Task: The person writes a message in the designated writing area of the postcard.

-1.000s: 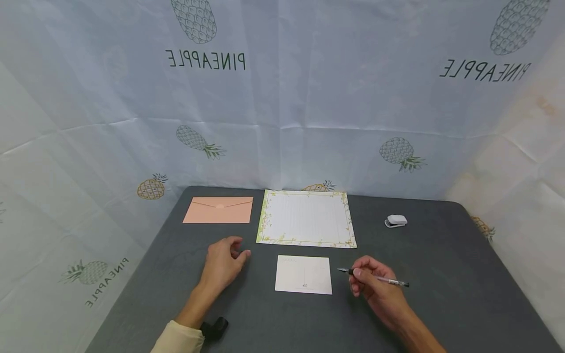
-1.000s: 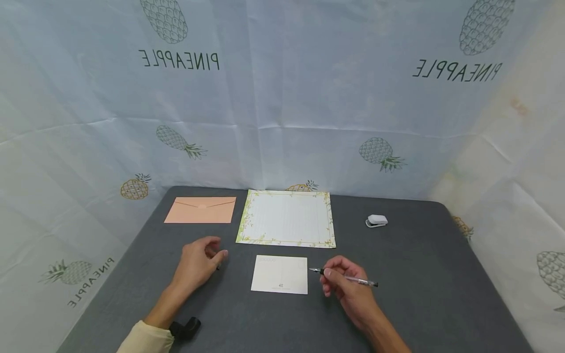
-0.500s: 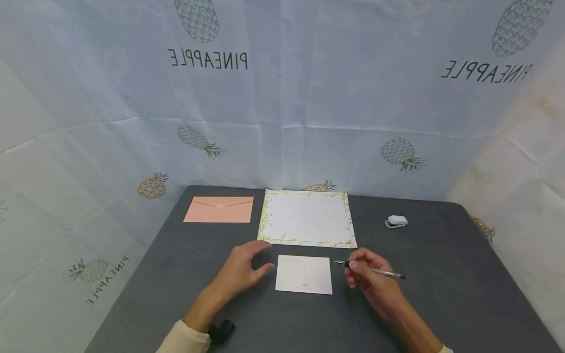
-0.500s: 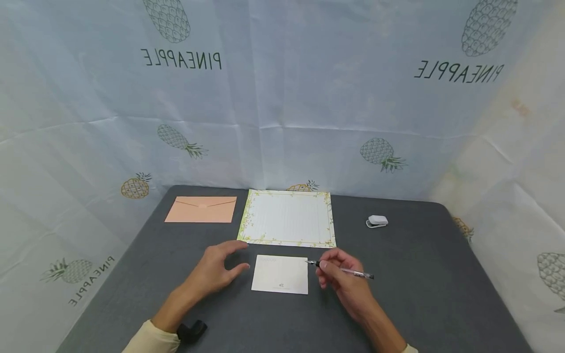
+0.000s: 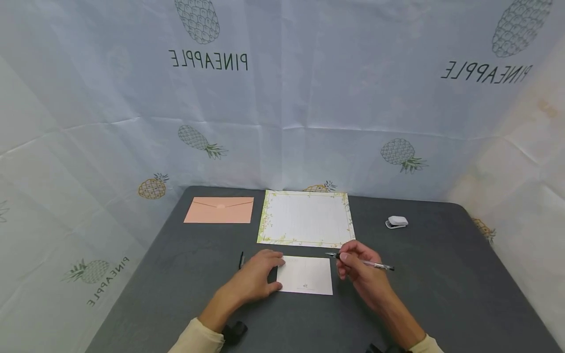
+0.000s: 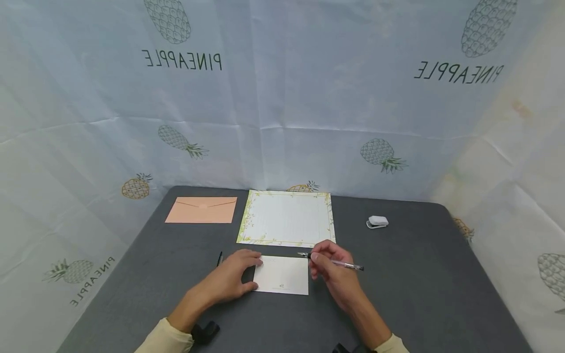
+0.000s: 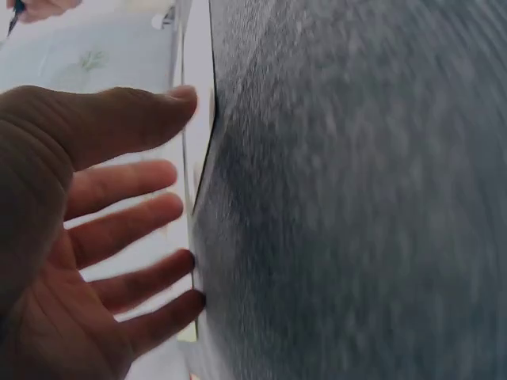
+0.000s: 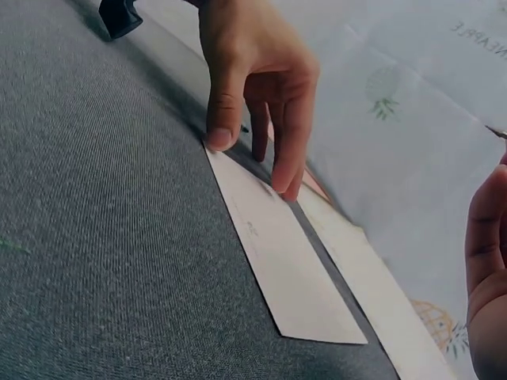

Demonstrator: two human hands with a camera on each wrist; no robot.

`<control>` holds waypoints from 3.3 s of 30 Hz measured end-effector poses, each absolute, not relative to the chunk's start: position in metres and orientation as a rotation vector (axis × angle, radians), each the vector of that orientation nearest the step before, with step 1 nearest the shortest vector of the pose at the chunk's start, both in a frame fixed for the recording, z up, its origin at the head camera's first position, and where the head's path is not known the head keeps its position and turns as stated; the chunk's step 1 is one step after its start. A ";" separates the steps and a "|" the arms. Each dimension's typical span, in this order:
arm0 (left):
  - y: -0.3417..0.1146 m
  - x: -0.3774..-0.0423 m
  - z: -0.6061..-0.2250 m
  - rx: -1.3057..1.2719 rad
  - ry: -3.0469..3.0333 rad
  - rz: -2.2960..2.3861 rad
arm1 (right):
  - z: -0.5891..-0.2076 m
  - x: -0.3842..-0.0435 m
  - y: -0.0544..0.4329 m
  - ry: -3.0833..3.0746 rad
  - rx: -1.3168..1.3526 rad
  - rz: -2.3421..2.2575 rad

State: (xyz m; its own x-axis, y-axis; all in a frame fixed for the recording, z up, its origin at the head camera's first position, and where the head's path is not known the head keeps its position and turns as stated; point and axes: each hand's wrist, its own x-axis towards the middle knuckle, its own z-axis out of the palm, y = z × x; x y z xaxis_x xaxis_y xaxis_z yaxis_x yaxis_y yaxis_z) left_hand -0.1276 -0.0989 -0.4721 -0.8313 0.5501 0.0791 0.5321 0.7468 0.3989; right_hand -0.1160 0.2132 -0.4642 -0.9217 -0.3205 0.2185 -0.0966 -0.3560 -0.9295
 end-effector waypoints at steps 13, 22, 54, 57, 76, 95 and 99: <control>-0.070 -0.125 -0.474 0.823 2.940 0.514 | -0.483 -0.138 0.195 2.062 -0.604 -2.265; -0.054 -0.125 -0.474 0.777 2.938 0.546 | -0.493 -0.151 0.173 2.180 -0.509 -2.218; -0.071 -0.129 -0.477 0.857 2.877 0.528 | -0.525 -0.158 0.157 2.684 -0.627 -1.733; -0.072 -0.129 -0.477 0.863 2.877 0.529 | -0.527 -0.158 0.157 2.704 -0.672 -1.723; -0.071 -0.129 -0.478 0.855 2.882 0.536 | -0.532 -0.158 0.154 2.745 -0.809 -1.671; -0.073 -0.129 -0.479 0.897 2.909 0.536 | -0.532 -0.160 0.155 2.831 -0.819 -1.630; -0.072 -0.130 -0.477 0.866 2.896 0.519 | -0.532 -0.160 0.155 2.840 -0.826 -1.625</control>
State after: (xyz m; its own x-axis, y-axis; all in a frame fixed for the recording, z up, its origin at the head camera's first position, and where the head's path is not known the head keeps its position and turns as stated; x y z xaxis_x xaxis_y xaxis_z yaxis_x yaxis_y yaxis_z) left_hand -0.1295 -0.0717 -0.4775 -0.8380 0.5451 0.0246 0.5197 0.7836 0.3403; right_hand -0.1600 0.1553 -0.5321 -0.8546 -0.2952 0.4273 -0.5179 0.4242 -0.7429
